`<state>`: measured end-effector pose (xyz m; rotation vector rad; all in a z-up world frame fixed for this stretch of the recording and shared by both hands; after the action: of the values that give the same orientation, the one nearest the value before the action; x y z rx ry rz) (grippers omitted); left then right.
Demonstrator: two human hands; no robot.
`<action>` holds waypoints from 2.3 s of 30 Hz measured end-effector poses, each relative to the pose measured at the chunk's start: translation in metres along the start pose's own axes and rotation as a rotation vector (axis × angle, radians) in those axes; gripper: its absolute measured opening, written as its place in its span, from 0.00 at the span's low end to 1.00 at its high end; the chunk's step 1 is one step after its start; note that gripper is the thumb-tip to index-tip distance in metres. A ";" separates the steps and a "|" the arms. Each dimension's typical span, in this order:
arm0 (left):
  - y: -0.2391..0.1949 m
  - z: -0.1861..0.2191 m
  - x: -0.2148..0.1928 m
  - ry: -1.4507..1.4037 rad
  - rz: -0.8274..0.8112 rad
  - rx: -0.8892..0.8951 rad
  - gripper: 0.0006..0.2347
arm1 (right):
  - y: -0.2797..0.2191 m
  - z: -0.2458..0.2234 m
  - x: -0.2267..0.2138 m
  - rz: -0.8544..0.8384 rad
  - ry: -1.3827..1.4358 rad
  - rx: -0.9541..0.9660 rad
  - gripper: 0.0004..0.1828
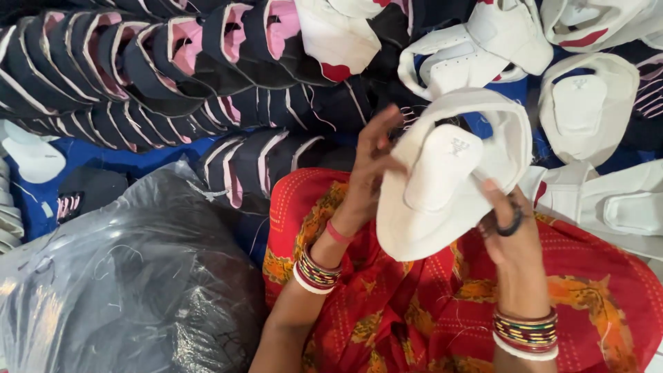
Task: The person trims excess material from the white shoe upper components using scissors.
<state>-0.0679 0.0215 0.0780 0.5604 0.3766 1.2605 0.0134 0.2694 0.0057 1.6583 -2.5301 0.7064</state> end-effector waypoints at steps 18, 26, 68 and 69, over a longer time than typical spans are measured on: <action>-0.009 -0.028 0.057 -1.210 -0.136 -0.525 0.20 | -0.041 -0.074 0.038 0.100 -0.182 -0.652 0.26; -0.015 -0.041 0.049 -0.939 -0.066 -0.629 0.26 | -0.093 -0.058 0.005 0.332 -0.776 -0.851 0.23; -0.016 -0.040 0.051 -0.931 -0.029 -0.667 0.29 | -0.074 0.019 -0.005 0.115 -0.771 -0.593 0.10; -0.013 -0.032 0.055 -1.033 -0.066 -0.674 0.29 | -0.076 0.017 -0.010 0.135 -0.660 -0.585 0.11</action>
<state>-0.0609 0.0782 0.0468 0.5261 -0.8575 0.8111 0.0876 0.2465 0.0149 1.6747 -2.8353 -0.6580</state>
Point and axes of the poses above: each hand's wrist, its own y-axis towards the middle knuckle, its own x-axis out of the palm, z = x × y, the point moved 10 cm from there along y, towards the middle knuckle, and after that the axes turned 1 degree about -x, right-handed, at the moved point
